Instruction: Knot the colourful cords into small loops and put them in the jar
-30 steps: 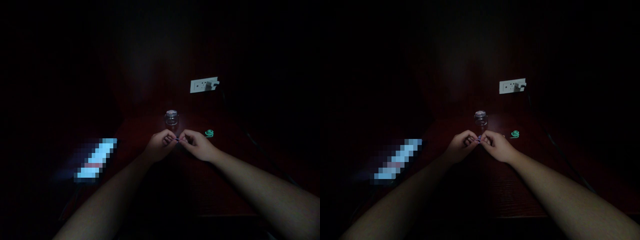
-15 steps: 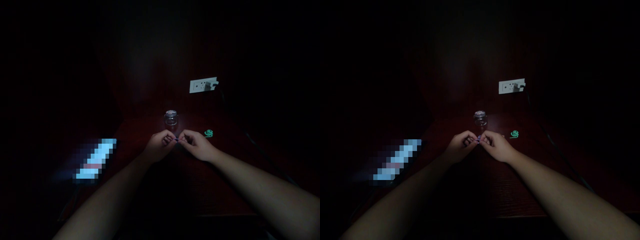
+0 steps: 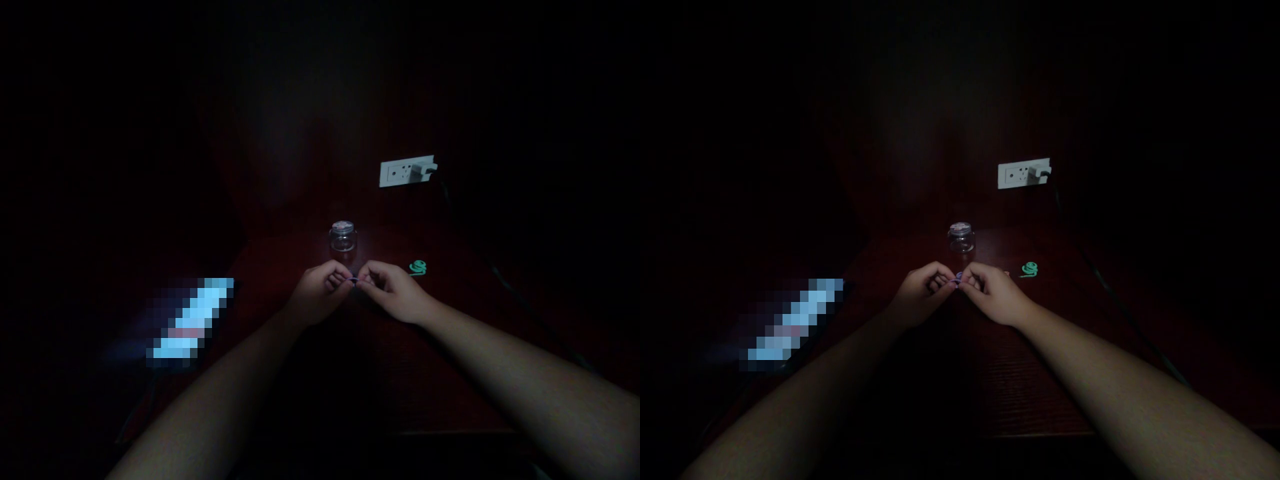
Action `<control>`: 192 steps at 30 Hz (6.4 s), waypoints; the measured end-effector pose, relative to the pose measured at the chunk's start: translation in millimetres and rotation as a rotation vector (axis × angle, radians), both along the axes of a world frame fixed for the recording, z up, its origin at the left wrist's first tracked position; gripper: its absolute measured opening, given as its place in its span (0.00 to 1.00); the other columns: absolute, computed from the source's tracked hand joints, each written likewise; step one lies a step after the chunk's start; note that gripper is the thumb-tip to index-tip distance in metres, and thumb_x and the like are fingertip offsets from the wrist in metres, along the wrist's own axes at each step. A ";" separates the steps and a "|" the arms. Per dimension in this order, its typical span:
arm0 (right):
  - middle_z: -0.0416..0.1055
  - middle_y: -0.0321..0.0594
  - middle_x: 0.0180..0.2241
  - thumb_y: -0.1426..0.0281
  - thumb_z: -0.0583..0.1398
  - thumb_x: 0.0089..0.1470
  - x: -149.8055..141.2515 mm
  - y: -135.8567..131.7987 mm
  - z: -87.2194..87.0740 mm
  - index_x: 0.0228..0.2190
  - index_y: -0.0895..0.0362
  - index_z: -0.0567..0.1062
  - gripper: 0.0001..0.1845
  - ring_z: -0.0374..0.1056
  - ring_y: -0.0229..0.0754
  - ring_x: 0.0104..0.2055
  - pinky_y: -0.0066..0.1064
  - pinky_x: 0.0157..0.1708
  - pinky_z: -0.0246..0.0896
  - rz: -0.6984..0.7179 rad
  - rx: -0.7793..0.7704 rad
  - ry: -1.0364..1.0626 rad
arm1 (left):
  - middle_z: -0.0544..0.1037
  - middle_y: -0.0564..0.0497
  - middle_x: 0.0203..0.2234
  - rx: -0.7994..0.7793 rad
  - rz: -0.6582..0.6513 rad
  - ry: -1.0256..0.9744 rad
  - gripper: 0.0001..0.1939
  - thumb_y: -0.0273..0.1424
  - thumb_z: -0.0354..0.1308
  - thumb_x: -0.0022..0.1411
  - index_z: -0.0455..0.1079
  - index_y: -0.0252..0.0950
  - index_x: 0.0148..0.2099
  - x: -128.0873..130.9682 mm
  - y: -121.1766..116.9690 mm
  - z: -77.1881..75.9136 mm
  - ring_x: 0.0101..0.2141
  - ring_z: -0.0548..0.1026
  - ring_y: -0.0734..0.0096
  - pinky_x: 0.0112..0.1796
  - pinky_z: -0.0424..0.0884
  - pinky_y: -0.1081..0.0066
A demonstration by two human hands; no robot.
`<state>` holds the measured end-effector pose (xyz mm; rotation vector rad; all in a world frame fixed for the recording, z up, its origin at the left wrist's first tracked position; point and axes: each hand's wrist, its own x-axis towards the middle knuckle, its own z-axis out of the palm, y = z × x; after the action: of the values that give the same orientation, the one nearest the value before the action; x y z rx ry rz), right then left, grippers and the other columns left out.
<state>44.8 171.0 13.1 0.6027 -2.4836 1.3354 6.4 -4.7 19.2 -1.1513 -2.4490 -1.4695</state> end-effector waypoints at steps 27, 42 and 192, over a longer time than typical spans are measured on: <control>0.59 0.33 0.21 0.66 0.54 0.51 -1.2 0.5 -2.3 0.25 0.58 0.66 0.08 0.54 0.33 0.23 0.26 0.23 0.50 -0.010 0.025 -0.003 | 0.73 0.52 0.27 -0.007 -0.009 0.004 0.07 0.31 0.53 0.56 0.68 0.34 0.36 -0.3 -0.1 -0.2 0.26 0.68 0.78 0.26 0.64 0.78; 0.59 0.33 0.21 0.68 0.53 0.52 -0.1 0.2 -1.7 0.27 0.58 0.66 0.07 0.54 0.33 0.23 0.25 0.23 0.49 0.000 0.051 0.005 | 0.72 0.53 0.25 0.001 0.060 0.032 0.06 0.31 0.51 0.57 0.66 0.34 0.33 -0.9 -0.4 3.7 0.25 0.68 0.78 0.26 0.64 0.78; 0.62 0.33 0.22 0.69 0.56 0.48 -12.3 2.7 -5.9 0.34 0.59 0.69 0.09 0.55 0.33 0.22 0.25 0.22 0.52 -0.118 -0.184 0.037 | 0.77 0.50 0.29 -0.008 0.137 0.054 0.10 0.34 0.55 0.56 0.71 0.34 0.38 -18.2 -3.1 -8.1 0.28 0.73 0.74 0.26 0.67 0.77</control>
<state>32.5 173.7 7.2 0.4282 -2.2954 1.4716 -11.8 -7.8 11.0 -0.9886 -2.4449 -1.3739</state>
